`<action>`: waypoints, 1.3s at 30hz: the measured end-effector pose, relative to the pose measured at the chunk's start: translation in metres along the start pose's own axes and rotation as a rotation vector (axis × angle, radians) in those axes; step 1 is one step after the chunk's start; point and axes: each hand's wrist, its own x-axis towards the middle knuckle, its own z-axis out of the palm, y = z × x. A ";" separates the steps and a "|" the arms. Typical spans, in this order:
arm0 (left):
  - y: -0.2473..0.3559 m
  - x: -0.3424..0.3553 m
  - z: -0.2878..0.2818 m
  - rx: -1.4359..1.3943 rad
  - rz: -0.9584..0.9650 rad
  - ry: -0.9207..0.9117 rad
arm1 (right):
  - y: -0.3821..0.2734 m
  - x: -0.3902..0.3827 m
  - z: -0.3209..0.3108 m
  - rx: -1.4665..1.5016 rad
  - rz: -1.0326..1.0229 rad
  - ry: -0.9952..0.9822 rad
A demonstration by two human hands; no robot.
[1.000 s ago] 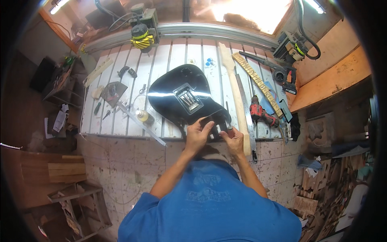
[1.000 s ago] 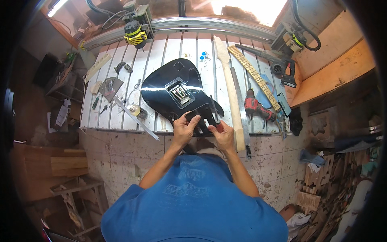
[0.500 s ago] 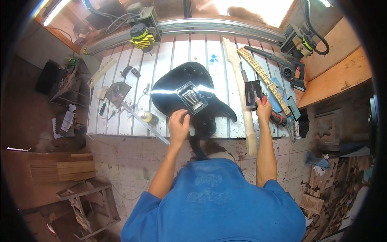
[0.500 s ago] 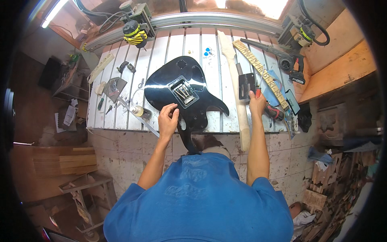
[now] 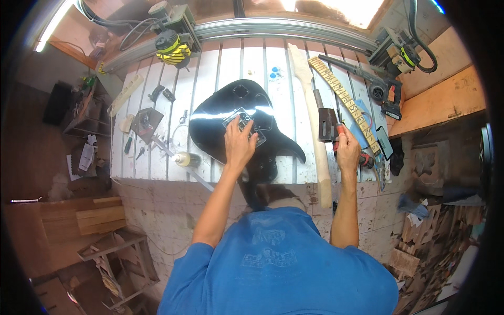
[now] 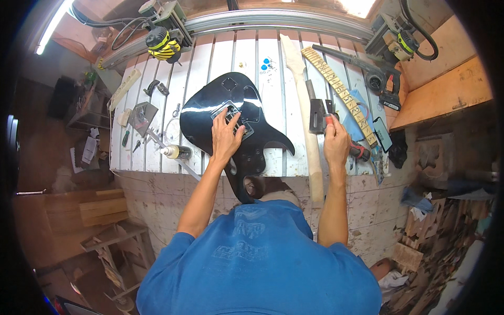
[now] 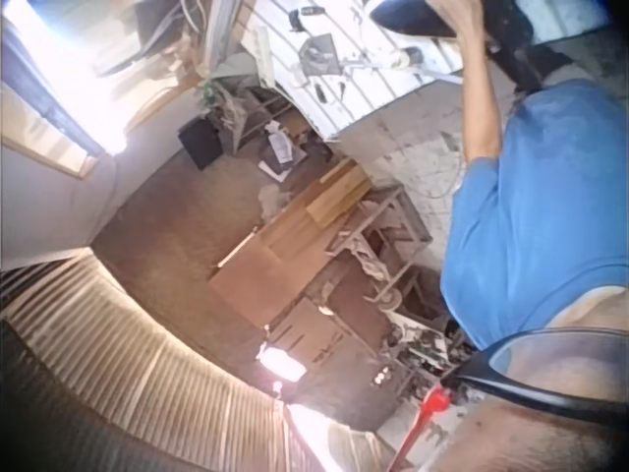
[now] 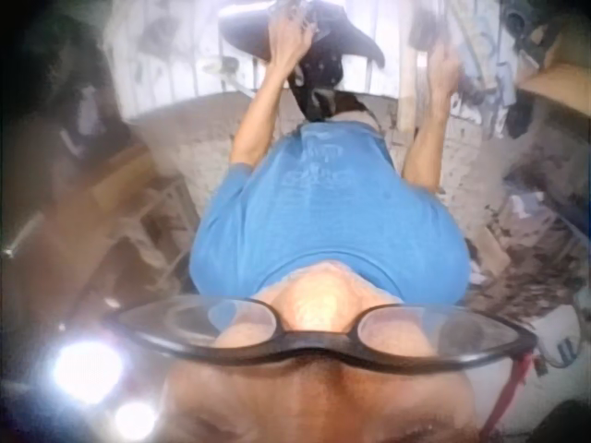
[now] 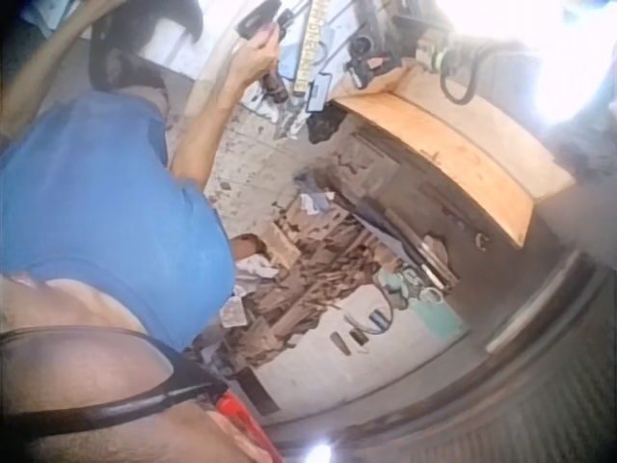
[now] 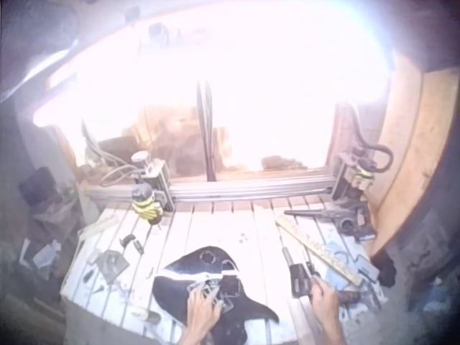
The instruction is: The person works on the internal components of an electric guitar body on a workbench, using a screwdriver to remove screws and then handling electronic parts including a potentiometer and wiring.
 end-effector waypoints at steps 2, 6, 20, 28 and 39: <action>-0.003 -0.001 0.006 -0.024 -0.019 0.002 | -0.034 0.010 -0.025 0.094 -0.115 -0.173; -0.005 -0.003 0.015 -0.070 -0.032 0.033 | -0.091 0.026 -0.031 0.295 -0.354 -0.363; -0.028 0.022 0.012 -0.342 0.045 -0.017 | -0.188 0.074 0.059 0.124 -0.812 -0.618; -0.029 0.023 0.016 -0.378 0.030 0.011 | -0.190 0.081 0.069 0.142 -0.792 -0.604; -0.029 0.024 0.017 -0.393 0.005 0.009 | -0.199 0.081 0.071 0.036 -0.774 -0.595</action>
